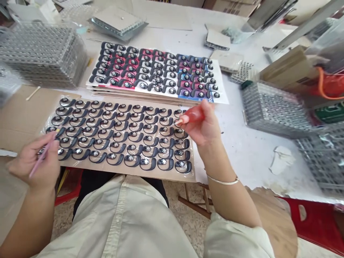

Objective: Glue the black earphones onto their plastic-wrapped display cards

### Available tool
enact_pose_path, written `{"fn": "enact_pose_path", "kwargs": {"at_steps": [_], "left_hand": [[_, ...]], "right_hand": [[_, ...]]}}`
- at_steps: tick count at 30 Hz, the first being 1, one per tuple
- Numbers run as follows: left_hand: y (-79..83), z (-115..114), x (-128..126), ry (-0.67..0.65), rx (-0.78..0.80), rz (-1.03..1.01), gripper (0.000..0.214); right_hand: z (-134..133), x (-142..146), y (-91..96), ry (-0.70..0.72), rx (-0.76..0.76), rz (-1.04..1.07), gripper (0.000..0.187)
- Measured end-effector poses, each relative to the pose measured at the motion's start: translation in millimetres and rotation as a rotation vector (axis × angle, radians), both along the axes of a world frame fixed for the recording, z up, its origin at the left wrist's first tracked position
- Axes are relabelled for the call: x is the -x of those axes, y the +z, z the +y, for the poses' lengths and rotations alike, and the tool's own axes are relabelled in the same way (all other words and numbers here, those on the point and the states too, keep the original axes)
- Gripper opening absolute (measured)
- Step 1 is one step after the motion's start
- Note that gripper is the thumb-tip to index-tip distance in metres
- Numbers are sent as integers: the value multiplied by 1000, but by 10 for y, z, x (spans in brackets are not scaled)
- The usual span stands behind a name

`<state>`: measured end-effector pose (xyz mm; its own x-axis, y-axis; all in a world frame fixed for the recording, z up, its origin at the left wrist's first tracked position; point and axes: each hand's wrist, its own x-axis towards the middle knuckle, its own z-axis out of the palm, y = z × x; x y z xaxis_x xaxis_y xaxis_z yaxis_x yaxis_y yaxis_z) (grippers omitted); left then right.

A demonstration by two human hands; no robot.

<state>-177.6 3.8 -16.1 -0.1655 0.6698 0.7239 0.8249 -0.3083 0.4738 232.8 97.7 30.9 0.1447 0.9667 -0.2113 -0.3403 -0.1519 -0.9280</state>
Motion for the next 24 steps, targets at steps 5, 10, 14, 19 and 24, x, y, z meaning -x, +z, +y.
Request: {"fn": "enact_pose_path", "kwargs": {"at_steps": [5, 10, 14, 19, 24], "left_hand": [[294, -202, -908, -583, 123, 56, 27], [188, -166, -1244, -637, 248, 173, 18], [169, -152, -1226, -619, 253, 170, 17], [181, -151, -1254, -619, 273, 195, 14], [152, -154, -1277, -615, 267, 278, 16]], "right_hand": [[-75, 165, 281, -83, -173, -185, 41], [-165, 614, 218, 63, -289, -299, 37], [-197, 762, 23, 144, -315, -398, 31], [-222, 738, -110, 171, -375, -492, 26], [-272, 786, -63, 230, -422, -615, 26]]}}
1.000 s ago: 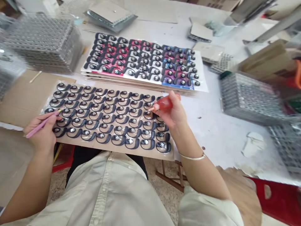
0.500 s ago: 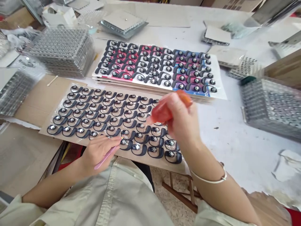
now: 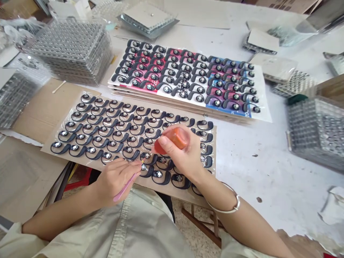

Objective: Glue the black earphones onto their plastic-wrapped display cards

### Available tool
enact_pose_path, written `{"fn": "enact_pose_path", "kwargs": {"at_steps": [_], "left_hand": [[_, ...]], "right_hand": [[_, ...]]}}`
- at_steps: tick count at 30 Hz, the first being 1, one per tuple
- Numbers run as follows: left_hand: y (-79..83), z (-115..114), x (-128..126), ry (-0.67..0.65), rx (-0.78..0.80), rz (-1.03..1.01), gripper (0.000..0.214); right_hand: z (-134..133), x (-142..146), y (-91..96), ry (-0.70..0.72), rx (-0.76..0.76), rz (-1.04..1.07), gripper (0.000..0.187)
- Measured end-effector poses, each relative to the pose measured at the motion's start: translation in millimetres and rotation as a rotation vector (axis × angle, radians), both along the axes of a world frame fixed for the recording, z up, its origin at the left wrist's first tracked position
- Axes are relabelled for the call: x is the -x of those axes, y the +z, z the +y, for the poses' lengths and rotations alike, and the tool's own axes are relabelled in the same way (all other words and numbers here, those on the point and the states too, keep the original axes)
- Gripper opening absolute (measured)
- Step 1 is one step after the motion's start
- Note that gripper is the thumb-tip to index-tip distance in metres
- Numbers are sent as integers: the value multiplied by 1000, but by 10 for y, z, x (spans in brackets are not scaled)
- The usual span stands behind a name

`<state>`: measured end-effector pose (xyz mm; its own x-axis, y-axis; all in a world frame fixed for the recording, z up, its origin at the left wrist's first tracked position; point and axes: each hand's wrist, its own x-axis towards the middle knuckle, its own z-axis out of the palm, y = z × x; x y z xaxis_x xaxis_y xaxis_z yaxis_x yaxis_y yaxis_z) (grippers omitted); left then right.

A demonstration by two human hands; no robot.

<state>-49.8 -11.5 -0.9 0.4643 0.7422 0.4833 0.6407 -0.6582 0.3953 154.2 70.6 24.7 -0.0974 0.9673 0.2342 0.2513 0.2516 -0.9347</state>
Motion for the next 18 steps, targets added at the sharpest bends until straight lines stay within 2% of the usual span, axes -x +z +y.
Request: {"fn": "enact_pose_path", "kwargs": {"at_steps": [4, 8, 18], "left_hand": [[53, -30, -57, 5, -116, 149, 14], [83, -72, -133, 21, -201, 249, 17], [76, -94, -182, 27, -208, 276, 15]], "right_hand": [[-36, 91, 41, 78, -73, -81, 24], [-52, 141, -4, 120, -86, -138, 23], [-43, 172, -65, 109, -75, -109, 22]]}}
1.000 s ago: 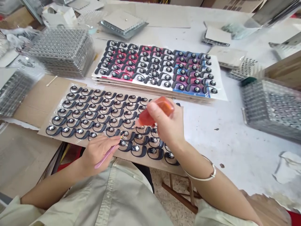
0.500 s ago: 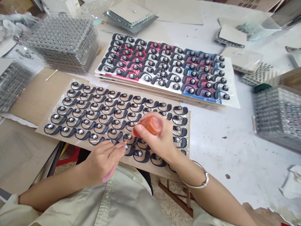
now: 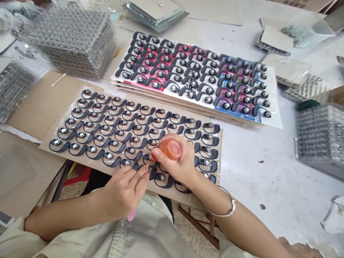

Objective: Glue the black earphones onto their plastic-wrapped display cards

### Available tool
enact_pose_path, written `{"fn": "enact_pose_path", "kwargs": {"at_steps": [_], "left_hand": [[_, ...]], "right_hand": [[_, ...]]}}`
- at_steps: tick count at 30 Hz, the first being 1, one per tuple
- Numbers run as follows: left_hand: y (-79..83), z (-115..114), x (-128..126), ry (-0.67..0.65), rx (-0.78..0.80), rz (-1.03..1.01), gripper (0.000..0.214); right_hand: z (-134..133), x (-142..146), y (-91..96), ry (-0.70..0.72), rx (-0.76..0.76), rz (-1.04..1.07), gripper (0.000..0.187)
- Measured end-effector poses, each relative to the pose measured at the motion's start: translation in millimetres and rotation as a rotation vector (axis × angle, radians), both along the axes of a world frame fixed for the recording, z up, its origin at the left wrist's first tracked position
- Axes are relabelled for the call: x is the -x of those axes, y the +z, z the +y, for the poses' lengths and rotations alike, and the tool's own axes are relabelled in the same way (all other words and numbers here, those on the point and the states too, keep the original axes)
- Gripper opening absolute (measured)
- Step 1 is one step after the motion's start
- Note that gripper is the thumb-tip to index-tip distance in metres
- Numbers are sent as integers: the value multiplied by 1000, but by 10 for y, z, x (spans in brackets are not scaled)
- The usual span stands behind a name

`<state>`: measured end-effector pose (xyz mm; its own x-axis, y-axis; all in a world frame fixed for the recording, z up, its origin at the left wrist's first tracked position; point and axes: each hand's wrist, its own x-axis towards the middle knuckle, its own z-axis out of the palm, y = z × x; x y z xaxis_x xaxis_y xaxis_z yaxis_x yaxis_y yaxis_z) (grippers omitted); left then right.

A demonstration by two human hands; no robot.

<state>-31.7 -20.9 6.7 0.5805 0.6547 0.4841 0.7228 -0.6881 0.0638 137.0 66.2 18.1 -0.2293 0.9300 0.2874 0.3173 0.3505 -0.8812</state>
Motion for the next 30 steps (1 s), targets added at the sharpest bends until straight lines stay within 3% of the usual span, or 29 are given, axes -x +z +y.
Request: {"fn": "enact_pose_path", "kwargs": {"at_steps": [30], "left_hand": [[18, -15, -11, 3, 4, 51, 19]], "right_hand": [[1, -10, -74, -27, -69, -56, 19]]}}
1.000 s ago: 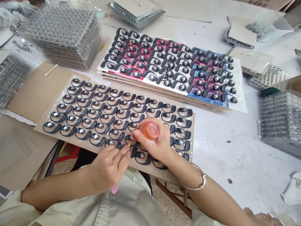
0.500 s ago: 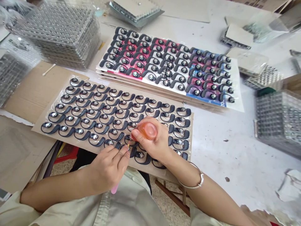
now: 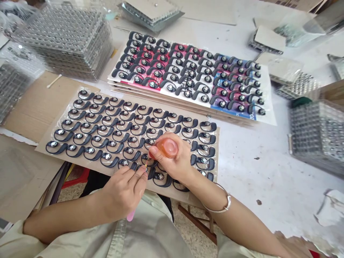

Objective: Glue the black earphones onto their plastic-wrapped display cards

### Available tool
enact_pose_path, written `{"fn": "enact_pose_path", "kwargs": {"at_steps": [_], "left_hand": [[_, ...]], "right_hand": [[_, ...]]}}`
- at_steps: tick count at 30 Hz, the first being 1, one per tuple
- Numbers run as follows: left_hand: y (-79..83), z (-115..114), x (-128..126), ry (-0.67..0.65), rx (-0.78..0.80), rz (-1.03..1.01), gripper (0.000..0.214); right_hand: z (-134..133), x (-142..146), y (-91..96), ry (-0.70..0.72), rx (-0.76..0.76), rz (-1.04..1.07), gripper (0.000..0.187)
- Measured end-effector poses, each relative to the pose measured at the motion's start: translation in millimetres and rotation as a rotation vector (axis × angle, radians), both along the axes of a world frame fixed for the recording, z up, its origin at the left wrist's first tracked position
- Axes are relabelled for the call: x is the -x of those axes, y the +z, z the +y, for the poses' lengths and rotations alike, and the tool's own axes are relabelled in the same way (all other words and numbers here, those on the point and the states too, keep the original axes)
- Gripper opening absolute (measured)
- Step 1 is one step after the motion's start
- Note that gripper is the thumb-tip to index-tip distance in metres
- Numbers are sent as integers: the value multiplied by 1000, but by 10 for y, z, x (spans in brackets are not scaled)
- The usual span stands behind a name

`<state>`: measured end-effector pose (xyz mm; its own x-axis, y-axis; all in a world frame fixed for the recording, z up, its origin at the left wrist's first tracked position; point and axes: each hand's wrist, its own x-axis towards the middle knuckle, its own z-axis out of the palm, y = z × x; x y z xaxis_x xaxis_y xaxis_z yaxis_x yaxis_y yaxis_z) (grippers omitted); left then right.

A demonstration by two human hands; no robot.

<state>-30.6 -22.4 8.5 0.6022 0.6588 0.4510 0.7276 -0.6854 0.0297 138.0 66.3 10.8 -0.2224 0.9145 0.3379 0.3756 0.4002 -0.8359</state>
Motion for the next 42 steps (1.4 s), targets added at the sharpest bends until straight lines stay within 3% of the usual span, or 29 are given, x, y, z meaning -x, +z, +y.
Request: {"fn": "enact_pose_path", "kwargs": {"at_steps": [30, 42], "left_hand": [[20, 6, 0, -3, -7, -8, 19], [36, 8, 3, 0, -12, 4, 17]], "right_hand": [[11, -3, 10, 9, -48, 40, 14], [19, -13, -16, 45, -188, 23, 12]]}}
